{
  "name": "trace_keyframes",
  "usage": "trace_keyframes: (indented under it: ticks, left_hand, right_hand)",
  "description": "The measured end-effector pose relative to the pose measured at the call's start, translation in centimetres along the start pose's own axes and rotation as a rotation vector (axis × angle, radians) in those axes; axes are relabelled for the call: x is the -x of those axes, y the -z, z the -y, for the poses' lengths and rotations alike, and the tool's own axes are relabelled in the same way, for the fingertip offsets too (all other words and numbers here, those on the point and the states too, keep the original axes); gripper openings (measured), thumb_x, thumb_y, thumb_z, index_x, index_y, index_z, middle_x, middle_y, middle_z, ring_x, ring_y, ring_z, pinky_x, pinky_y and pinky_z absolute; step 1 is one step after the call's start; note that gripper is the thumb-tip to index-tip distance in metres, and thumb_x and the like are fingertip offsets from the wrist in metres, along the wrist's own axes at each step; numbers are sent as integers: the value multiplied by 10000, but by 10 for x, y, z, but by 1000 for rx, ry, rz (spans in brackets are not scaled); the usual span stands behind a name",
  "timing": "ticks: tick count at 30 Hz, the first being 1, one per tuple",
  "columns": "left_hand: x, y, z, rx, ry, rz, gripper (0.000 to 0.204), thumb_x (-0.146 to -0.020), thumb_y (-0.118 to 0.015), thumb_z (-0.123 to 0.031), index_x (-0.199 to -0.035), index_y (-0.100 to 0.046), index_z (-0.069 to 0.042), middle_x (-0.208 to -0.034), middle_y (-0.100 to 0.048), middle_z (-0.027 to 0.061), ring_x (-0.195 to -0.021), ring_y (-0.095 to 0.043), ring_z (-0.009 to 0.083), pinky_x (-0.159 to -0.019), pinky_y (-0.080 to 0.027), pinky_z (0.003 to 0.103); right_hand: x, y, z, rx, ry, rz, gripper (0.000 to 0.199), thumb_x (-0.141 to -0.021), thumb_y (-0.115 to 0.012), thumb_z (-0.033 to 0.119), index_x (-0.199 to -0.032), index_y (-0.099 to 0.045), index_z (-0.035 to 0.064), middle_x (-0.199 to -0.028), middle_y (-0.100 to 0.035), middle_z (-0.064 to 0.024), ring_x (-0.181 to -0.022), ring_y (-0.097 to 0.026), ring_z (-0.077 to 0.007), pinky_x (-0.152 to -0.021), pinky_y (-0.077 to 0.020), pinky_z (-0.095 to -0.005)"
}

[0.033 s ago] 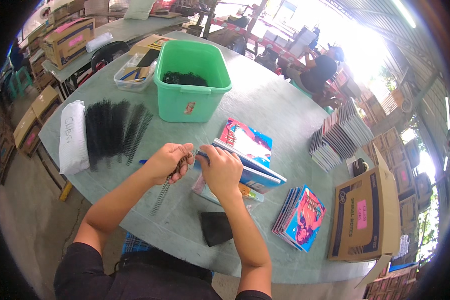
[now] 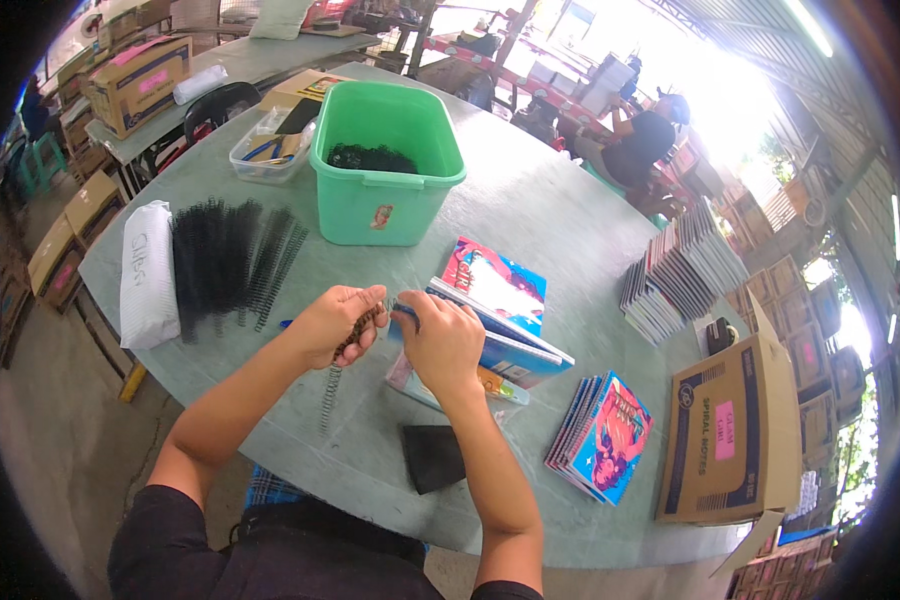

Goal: The person threads black plastic spiral coils through the pre-punched holes of notebook pages and covers, then trims the ends of the coils using shears.

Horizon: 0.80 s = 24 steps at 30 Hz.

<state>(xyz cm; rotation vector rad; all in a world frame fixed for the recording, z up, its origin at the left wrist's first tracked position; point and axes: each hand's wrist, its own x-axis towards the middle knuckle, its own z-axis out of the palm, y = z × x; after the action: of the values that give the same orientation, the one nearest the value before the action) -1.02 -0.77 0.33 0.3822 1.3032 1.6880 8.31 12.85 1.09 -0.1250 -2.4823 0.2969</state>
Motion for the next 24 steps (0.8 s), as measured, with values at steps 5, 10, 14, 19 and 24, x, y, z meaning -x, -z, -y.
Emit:
trace_keyframes:
  ticks: [5, 10, 14, 19, 24]
  left_hand:
    - [-1, 4, -6, 121, 65, 49, 375, -963, -467, -359, -753, -517, -53, -513, -487, 14, -336, -426, 89, -285, -326, 232]
    - [-25, 4, 19, -847, -1183, -434, 347, -931, -515, -368, -878, -575, -31, -593, -524, 72, -503, -542, 185, -472, -427, 320]
    - [-1, 27, -19, -1046, -555, -115, 293, -881, -586, -335, -959, -609, -54, -762, -564, 116, -678, -587, 260, -616, -451, 360]
    - [0, 15, -26, -1082, -773, -233, 247, -841, -645, -273, -940, -622, -48, -801, -564, 115, -713, -585, 278, -646, -463, 361]
    - [-14, 24, -17, -1103, -1055, -311, 202, -792, -680, -233, -888, -619, -66, -762, -568, 105, -684, -573, 259, -623, -454, 370]
  right_hand:
    - [-4, -4, -1, -24, -16, 11, 191, -717, -703, 166, -893, -644, 119, -753, -662, -60, -711, -644, -227, -638, -455, -350]
    - [-3, 0, 2, -63, 0, 8, 180, -750, -673, 151, -917, -636, 97, -794, -665, -64, -749, -644, -240, -651, -461, -363]
    - [-1, 15, -11, -59, 52, 117, 193, -831, -607, 164, -1010, -613, 91, -822, -663, -82, -799, -642, -258, -668, -458, -380]
    - [-6, -2, -9, -23, 37, -51, 165, -842, -621, 184, -981, -617, 97, -816, -663, -43, -784, -636, -250, -690, -442, -355]
    - [-5, -2, -5, -176, -49, -75, 226, -783, -667, 166, -982, -579, 107, -862, -648, -32, -786, -617, -230, -691, -427, -343]
